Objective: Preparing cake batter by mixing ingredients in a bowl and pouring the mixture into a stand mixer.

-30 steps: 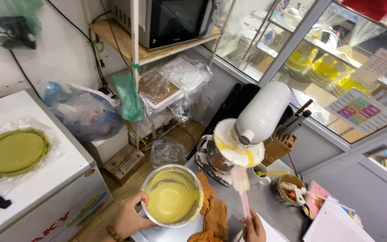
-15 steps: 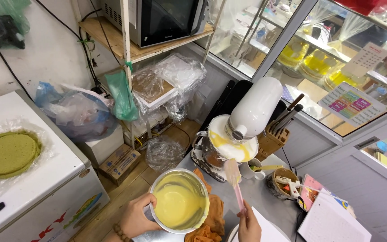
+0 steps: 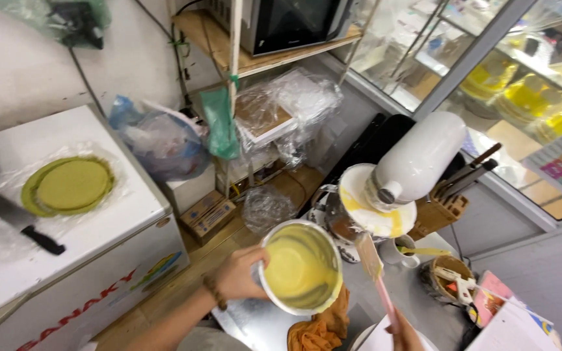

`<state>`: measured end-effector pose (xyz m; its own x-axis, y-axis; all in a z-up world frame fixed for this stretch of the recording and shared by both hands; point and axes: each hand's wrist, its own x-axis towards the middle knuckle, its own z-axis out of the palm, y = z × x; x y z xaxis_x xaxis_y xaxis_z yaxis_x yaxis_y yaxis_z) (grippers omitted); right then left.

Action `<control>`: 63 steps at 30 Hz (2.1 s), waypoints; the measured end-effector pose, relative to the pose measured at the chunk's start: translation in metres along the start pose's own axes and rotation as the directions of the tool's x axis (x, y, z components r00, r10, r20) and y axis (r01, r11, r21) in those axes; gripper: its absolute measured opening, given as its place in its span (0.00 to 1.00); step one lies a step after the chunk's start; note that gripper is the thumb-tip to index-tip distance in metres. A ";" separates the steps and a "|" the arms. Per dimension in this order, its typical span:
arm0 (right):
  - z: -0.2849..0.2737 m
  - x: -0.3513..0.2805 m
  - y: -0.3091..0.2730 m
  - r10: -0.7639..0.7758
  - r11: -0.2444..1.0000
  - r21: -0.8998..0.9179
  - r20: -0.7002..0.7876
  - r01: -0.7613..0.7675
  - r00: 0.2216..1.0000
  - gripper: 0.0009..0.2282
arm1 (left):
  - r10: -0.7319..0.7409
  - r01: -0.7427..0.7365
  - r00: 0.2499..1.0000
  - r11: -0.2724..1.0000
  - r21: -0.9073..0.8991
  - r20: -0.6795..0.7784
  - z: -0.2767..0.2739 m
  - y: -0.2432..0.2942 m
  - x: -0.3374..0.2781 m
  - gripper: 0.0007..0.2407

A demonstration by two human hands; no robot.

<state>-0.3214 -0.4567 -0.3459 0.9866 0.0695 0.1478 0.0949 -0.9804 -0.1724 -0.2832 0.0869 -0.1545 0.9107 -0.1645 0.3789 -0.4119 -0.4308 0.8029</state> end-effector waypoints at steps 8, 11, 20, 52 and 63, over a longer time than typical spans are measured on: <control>-0.266 0.094 -0.203 -0.403 0.827 -0.401 0.066 0.394 0.913 0.31 | 0.489 -0.506 0.861 0.794 0.336 0.141 -0.025 0.036 0.054 0.22; -0.262 0.102 -0.210 -0.308 0.794 -0.477 0.217 0.376 0.926 0.34 | 0.499 -0.522 0.851 0.762 0.384 0.167 -0.021 0.037 0.058 0.23; -0.188 0.107 -0.200 -0.020 0.915 -0.372 0.343 0.156 0.939 0.27 | 0.522 -0.549 0.831 0.710 0.441 0.194 -0.031 0.064 0.062 0.21; -0.161 0.129 -0.174 0.032 0.923 0.381 -0.235 0.062 0.972 0.17 | -0.030 0.035 0.999 0.927 0.373 -0.019 -0.005 0.015 0.046 0.23; -0.113 0.063 -0.170 0.049 0.988 0.152 -0.236 -0.013 0.970 0.20 | -0.148 0.153 0.988 0.930 0.333 -0.042 -0.020 0.024 0.034 0.24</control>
<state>-0.2904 -0.3062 -0.1973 0.9306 -0.0245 0.3652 0.1011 -0.9418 -0.3207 -0.2631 0.0884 -0.1132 0.9595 -0.0619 0.2747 -0.2332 -0.7215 0.6519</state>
